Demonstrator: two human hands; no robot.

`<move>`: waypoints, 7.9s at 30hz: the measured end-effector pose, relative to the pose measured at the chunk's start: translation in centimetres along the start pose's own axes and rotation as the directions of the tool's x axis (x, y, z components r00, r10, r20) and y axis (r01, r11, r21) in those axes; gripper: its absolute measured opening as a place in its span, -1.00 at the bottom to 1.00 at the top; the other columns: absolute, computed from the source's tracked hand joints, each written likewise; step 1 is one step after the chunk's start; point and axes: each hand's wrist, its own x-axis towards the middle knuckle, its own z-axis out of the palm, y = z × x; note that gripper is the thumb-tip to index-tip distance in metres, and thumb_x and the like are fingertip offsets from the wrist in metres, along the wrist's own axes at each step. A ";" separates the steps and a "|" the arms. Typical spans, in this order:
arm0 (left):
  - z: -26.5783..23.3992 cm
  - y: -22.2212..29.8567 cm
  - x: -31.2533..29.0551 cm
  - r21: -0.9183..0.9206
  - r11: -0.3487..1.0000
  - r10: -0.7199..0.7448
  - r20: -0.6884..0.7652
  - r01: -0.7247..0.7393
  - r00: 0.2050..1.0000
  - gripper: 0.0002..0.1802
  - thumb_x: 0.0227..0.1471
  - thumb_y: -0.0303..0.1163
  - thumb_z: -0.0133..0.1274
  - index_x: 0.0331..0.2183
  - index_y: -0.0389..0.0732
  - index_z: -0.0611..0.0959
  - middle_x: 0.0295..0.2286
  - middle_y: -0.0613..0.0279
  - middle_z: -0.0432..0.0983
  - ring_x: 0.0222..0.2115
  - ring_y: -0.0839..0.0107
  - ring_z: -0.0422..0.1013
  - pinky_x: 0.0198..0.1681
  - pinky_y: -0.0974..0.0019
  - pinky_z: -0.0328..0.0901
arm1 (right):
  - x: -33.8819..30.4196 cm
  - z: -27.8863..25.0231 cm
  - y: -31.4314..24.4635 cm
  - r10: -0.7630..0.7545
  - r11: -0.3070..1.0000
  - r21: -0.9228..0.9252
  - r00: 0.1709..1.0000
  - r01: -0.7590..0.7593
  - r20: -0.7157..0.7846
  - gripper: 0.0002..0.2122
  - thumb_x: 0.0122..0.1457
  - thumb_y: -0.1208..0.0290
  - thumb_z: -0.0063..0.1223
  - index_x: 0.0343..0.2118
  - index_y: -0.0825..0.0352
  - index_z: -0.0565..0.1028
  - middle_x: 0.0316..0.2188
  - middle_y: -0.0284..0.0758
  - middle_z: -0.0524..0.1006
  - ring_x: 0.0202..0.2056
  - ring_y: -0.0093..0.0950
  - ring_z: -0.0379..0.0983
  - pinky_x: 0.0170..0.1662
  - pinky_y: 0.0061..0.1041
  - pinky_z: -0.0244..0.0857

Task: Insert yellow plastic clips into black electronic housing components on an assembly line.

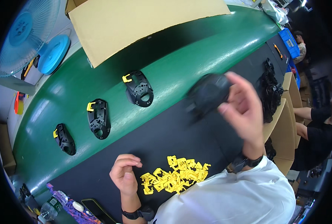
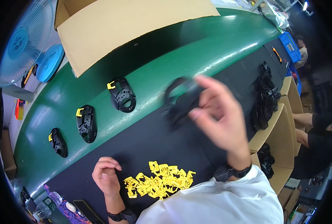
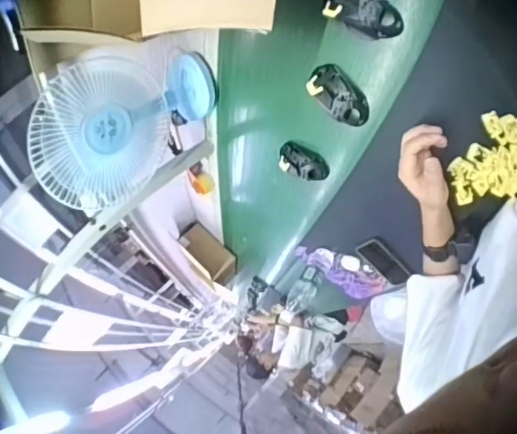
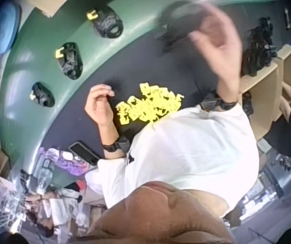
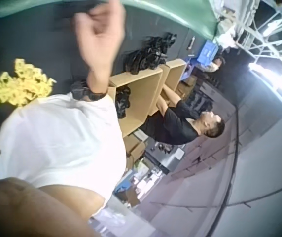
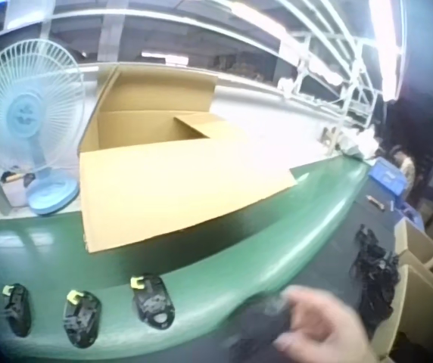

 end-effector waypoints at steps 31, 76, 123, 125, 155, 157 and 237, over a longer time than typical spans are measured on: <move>1.6 -0.5 1.4 -0.061 0.984 0.129 -0.410 -0.168 0.903 0.11 -0.06 0.26 0.15 0.23 -0.30 0.07 0.01 -0.09 0.34 0.01 0.09 0.39 0.05 0.10 0.36 | -5.2 10.2 2.8 -0.086 0.882 -0.189 0.543 0.431 0.836 -0.80 0.01 0.40 0.16 -0.28 0.31 0.53 -0.36 -0.35 0.44 -0.26 -0.36 0.44 -0.22 -0.43 0.41; 5.6 -2.3 1.3 0.371 0.912 0.244 -0.144 -0.176 0.959 0.24 -0.31 0.04 0.45 0.21 -0.37 0.15 -0.05 -0.10 0.46 -0.08 0.20 0.43 -0.01 0.21 0.32 | 0.6 6.4 2.7 -0.406 0.912 0.185 0.739 0.366 0.538 -0.83 0.00 0.46 0.24 -0.33 0.28 0.51 -0.33 -0.35 0.56 -0.46 -0.44 0.54 -0.44 -0.52 0.46; 8.1 -4.1 1.7 0.553 0.708 0.495 0.053 -0.438 0.867 0.18 -0.26 0.22 0.33 0.18 -0.25 0.15 -0.02 -0.11 0.39 -0.04 0.05 0.38 0.03 0.01 0.32 | 0.6 3.1 3.7 -0.445 0.887 0.260 0.556 0.381 0.702 -0.58 0.03 0.54 0.16 -0.01 0.02 0.52 -0.18 -0.40 0.44 -0.19 -0.40 0.44 -0.31 -0.44 0.42; 8.3 -4.2 2.0 0.530 0.690 0.543 0.071 -0.493 0.836 0.20 -0.29 0.27 0.32 0.19 -0.21 0.14 -0.02 -0.12 0.39 -0.06 0.04 0.39 0.01 -0.01 0.33 | 0.8 2.9 3.9 -0.469 0.873 0.275 0.540 0.402 0.699 -0.58 0.03 0.54 0.16 -0.01 0.02 0.52 -0.19 -0.39 0.44 -0.18 -0.39 0.44 -0.30 -0.43 0.42; 12.0 -4.4 3.4 0.140 0.987 -0.060 -0.156 0.082 0.986 0.05 0.13 0.28 -0.15 0.28 -0.35 -0.06 0.24 -0.15 0.00 0.13 0.13 0.22 0.09 0.17 0.27 | 4.4 2.4 8.1 -0.371 0.858 -0.060 0.695 0.511 0.616 -0.36 0.08 0.30 0.20 0.23 0.26 0.21 0.23 0.05 0.14 0.12 0.05 0.24 0.16 -0.18 0.23; 11.9 -4.8 3.3 0.173 0.983 -0.024 -0.163 0.053 0.986 -0.03 0.15 0.23 -0.14 0.26 -0.35 0.04 0.21 -0.14 0.06 -0.01 0.15 0.36 -0.05 0.20 0.37 | 6.2 2.3 9.1 -0.300 0.861 -0.226 0.813 0.456 0.499 -0.33 0.07 0.28 0.22 0.24 0.27 0.19 0.23 0.08 0.12 0.14 0.08 0.22 0.15 -0.15 0.24; 12.1 -6.9 4.9 -0.527 0.843 -0.235 -0.187 0.104 0.954 -0.12 0.14 0.24 -0.25 0.27 -0.18 0.08 -0.03 -0.12 0.38 -0.12 0.06 0.45 -0.10 -0.04 0.42 | 3.5 -4.8 8.8 0.071 0.822 -0.295 0.426 0.488 0.902 -0.35 -0.11 0.21 0.35 0.10 0.21 0.36 0.06 -0.08 0.33 0.08 -0.19 0.31 0.07 -0.26 0.28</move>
